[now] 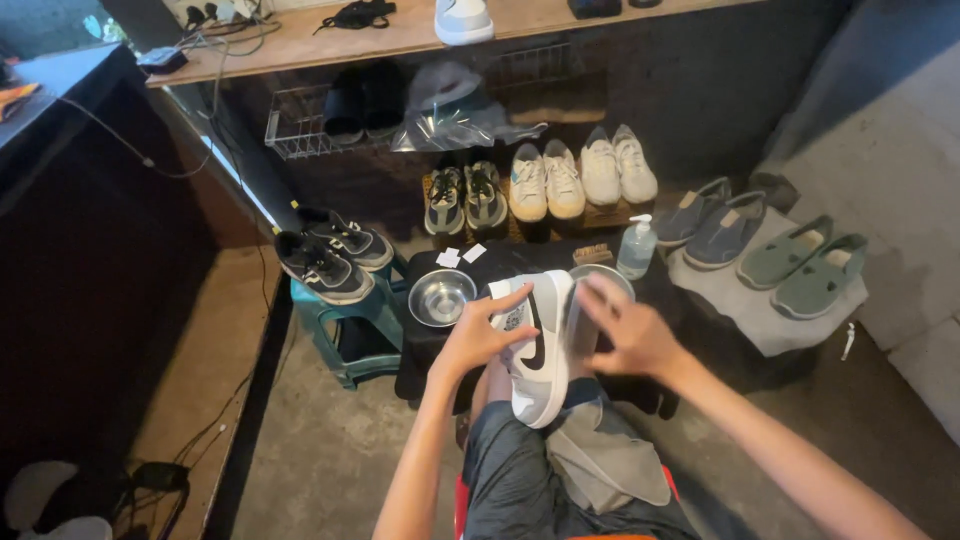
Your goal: A person is cleaning a white sneaker using a brush, a bowl of water, and a cloth.
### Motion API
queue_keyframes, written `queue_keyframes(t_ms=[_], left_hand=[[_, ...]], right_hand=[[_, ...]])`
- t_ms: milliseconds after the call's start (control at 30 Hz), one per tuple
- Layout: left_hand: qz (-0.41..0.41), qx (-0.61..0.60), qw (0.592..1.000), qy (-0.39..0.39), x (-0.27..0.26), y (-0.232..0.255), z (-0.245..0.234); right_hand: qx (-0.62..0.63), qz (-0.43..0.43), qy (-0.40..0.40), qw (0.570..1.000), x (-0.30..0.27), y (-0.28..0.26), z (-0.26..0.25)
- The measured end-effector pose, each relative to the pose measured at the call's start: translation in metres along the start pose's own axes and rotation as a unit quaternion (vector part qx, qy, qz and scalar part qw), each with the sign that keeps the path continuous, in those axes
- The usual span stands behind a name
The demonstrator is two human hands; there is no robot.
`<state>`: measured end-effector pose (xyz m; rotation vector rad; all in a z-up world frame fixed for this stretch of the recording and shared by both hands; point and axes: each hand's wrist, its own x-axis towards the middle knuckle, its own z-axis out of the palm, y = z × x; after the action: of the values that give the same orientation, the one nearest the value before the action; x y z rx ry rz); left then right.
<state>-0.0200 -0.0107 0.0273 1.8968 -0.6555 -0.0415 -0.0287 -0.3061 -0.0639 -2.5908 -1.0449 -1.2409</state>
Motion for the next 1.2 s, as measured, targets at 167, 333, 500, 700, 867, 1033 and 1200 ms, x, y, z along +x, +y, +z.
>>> queue_keyframes(t_ms=[167, 333, 500, 700, 867, 1033, 1200], left_hand=[[0.02, 0.005, 1.0, 0.006, -0.003, 0.004, 0.001], [0.02, 0.034, 0.999, 0.008, -0.004, 0.003, 0.007], [0.044, 0.013, 0.999, 0.002, -0.004, -0.002, 0.01], [0.052, 0.035, 0.998, -0.011, -0.01, -0.002, 0.013], [0.064, 0.007, 0.998, -0.02, -0.013, 0.0, 0.016], [0.071, 0.03, 0.997, -0.033, -0.017, 0.007, 0.015], [0.083, 0.074, 0.994, -0.021, -0.028, 0.004, 0.013]], right_hand=[[0.106, -0.156, -0.012, 0.982, -0.006, -0.029, -0.013], [-0.009, 0.017, 0.008, 1.0, 0.0, 0.009, -0.004], [0.093, -0.16, -0.012, 0.983, -0.018, -0.012, 0.002], [0.145, 0.161, -0.02, 0.976, 0.042, 0.011, -0.035], [0.182, 0.11, -0.053, 0.976, 0.051, 0.003, -0.045], [0.351, 0.311, -0.103, 0.877, 0.062, 0.034, -0.027], [0.519, 0.304, -0.083, 0.794, 0.071, 0.019, -0.041]])
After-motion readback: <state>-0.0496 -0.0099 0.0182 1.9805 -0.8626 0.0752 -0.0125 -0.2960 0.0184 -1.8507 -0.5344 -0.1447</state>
